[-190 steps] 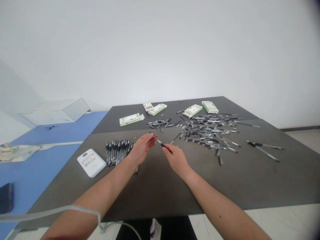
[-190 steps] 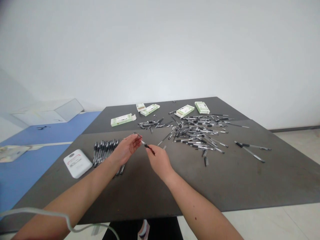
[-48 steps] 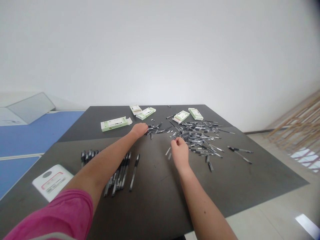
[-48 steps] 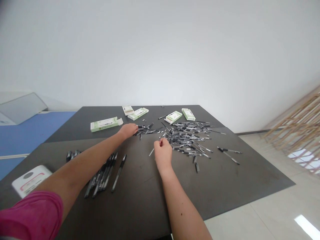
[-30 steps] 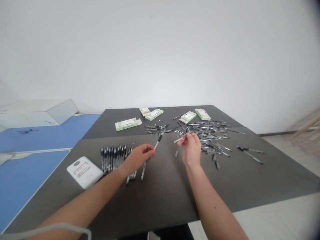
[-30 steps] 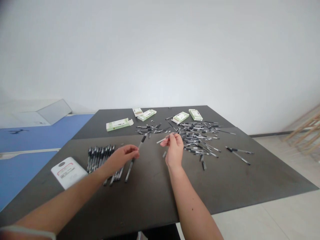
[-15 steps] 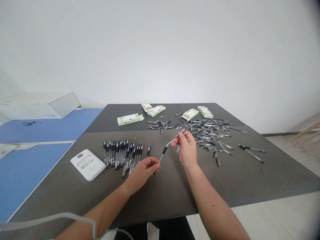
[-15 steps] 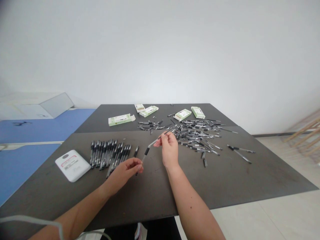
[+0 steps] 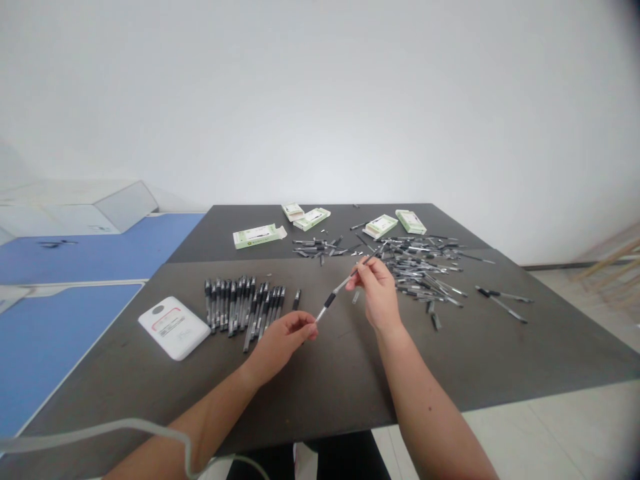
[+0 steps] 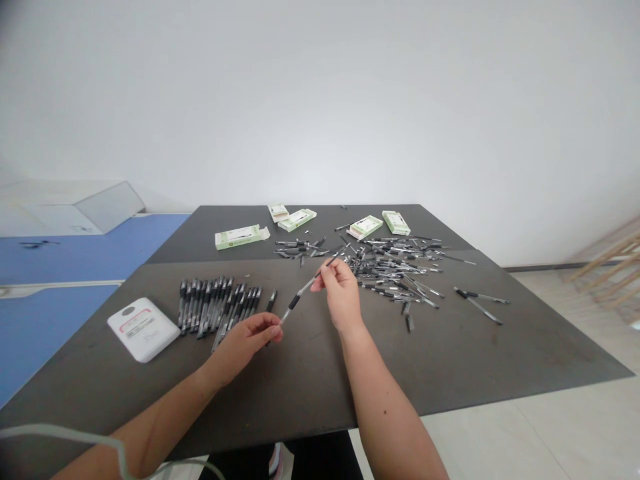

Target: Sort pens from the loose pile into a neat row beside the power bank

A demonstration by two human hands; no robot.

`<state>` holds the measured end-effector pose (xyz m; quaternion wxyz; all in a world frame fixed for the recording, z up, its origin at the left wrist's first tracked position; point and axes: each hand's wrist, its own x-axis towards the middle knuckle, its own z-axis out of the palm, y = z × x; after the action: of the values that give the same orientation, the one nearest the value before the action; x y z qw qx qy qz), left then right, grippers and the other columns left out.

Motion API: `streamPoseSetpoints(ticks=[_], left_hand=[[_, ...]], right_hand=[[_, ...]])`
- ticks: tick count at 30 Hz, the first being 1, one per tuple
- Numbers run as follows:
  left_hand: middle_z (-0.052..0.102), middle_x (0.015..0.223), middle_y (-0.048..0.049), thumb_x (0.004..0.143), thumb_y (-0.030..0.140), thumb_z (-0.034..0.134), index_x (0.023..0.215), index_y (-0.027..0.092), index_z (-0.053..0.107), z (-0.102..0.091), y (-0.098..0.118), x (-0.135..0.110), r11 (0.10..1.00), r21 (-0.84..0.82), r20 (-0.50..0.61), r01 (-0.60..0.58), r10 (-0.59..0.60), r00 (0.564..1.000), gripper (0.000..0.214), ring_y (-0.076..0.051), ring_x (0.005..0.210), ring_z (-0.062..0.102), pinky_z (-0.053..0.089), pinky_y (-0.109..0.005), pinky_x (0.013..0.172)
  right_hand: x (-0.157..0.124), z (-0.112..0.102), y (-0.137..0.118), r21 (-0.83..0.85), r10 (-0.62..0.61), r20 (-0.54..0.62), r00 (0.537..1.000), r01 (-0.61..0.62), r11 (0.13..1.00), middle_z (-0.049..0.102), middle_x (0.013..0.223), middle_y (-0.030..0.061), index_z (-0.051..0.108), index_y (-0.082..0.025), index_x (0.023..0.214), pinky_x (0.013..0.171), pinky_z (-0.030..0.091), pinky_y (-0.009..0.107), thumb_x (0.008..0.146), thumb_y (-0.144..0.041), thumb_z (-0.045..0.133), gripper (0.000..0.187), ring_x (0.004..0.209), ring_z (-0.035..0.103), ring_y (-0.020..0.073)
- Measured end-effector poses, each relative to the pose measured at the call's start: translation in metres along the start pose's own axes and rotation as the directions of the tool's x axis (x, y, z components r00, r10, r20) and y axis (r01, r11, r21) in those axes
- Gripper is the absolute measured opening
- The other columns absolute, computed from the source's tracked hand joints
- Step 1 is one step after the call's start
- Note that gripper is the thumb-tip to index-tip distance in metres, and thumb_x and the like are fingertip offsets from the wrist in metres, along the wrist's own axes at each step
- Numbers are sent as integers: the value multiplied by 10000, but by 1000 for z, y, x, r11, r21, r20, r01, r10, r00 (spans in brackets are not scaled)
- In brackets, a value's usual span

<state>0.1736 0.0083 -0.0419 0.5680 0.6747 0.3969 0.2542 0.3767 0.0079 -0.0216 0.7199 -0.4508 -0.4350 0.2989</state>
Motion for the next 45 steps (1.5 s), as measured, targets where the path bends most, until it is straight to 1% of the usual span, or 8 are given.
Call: streamPoseSetpoints(ticks=[7,12,15,19,21,26,35,45], left_hand=[[649,750,-4,781,405,573,845,188,620,3,7,3,999,-30,-91,-29,26,995,231,-151,755,581,430,-265,761],[669,800,-21,754,423,609,901,174,616,6,13,10,991,-119,-170,-58,37,985,289,-168,803,605,447,-285,788],[694,912,-44,769,412,597,946,176,653,4,22,23,990,-86,-99,-112,103,990,300,-181,875,609,438,-297,851],[698,1012,-58,760,394,605,1074,192,650,-5,35,74,979,36,-169,-201,204,964,376,-212,943,615,425,-323,902],[701,982,-63,784,356,572,1102,187,642,-6,36,115,949,211,-205,-233,276,939,367,-210,890,632,443,-325,869],[688,1013,-115,809,251,520,1016,138,688,20,28,210,770,553,34,-318,361,932,289,-231,934,616,431,-315,874],[657,966,-120,748,188,593,767,165,699,66,11,249,674,627,249,-391,302,920,110,-238,988,574,382,-308,912],[687,876,-99,836,259,491,857,147,631,27,46,204,814,493,61,-308,321,945,180,-197,849,627,458,-322,824]], right_hand=[[-7,4,-5,-112,86,377,922,-46,993,644,802,12,625,-203,862,708,465,275,826,-407,562,217,725,595,140],[-20,23,-2,18,104,448,888,-126,992,655,1013,47,642,-221,1011,831,455,322,810,-446,574,309,927,594,181],[-20,29,-1,36,109,343,933,-129,991,667,899,36,661,-201,861,793,461,307,801,-389,591,210,836,596,166],[-4,12,-4,29,18,-7,1000,-18,999,632,748,7,612,-186,797,745,446,276,832,-387,537,218,726,573,135],[6,-3,-6,-5,-42,-218,975,42,999,597,697,-14,588,-190,815,711,433,255,831,-399,533,217,680,551,120],[21,-27,-5,-89,-123,-520,845,90,992,543,650,-32,568,-185,814,628,397,221,827,-428,524,247,613,501,100],[16,-19,-4,-133,-130,-459,879,77,988,534,661,-34,574,-189,818,646,391,222,848,-379,508,203,631,492,102],[2,-3,-6,-196,-53,-252,966,3,981,561,688,-13,604,-189,829,646,392,239,848,-399,505,234,660,512,128]])
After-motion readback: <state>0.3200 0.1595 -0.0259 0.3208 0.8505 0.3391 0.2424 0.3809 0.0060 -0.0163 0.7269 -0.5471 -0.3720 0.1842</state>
